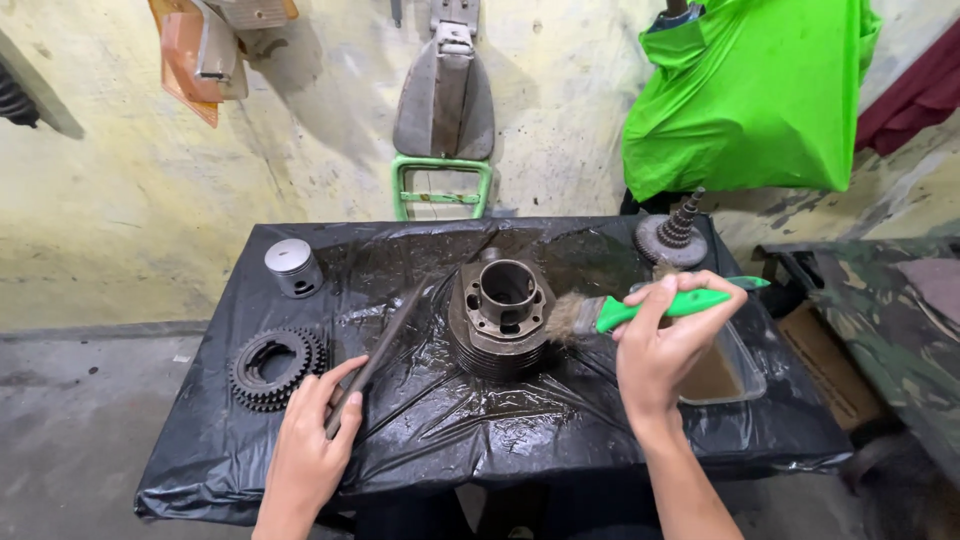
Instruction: Cleaning a motorcycle engine cylinder with a brush and liquid
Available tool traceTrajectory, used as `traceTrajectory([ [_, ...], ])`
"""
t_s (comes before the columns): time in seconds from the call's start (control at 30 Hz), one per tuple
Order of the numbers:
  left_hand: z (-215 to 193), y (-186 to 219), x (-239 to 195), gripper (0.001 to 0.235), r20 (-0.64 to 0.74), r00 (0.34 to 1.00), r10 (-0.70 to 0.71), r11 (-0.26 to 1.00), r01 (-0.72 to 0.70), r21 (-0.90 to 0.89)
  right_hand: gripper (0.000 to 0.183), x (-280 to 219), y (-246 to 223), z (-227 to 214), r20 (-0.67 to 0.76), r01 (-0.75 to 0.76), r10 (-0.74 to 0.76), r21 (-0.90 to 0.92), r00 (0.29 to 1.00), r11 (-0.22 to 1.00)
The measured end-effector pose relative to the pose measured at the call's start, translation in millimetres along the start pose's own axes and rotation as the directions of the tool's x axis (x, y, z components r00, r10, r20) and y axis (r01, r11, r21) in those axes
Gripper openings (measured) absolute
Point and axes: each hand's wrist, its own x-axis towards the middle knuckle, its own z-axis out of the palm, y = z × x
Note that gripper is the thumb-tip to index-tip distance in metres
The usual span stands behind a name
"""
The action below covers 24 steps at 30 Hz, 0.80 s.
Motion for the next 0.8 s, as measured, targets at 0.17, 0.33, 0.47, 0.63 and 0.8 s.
traceTrajectory([
  [0.17, 4, -9, 3, 0.047, -0.027, 0.998, 0.059, 0.998, -0.059, 0.004, 0.015, -40, -32, -11, 0.135, -0.003, -0.015, 0.129, 0.991, 0.992],
  [0.33, 3, -9, 4, 0.048, -0.025, 0.995, 0.095, 0.995, -0.094, 0.018, 0.018, -58, -26, -28, 0.263, 0.015, -0.080, 0.238, 0.961, 0.971],
  [0.47, 2, -6, -1, 0.048, 0.001, 0.999, 0.045, 0.999, -0.045, 0.016, 0.018, -36, -12, -37, 0.238, -0.031, -0.008, 0.161, 0.971, 0.987],
  [0.63, 4, -9, 0, 0.048, 0.001, 1.000, 0.031, 1.000, -0.031, 0.007, 0.015, -13, 12, -32, 0.238, 0.053, -0.095, 0.178, 0.967, 0.983],
  [0.8, 4, -7, 2, 0.047, -0.016, 0.999, 0.031, 0.999, -0.031, 0.011, 0.016, -58, -3, -50, 0.288, 0.064, -0.136, 0.247, 0.948, 0.967],
])
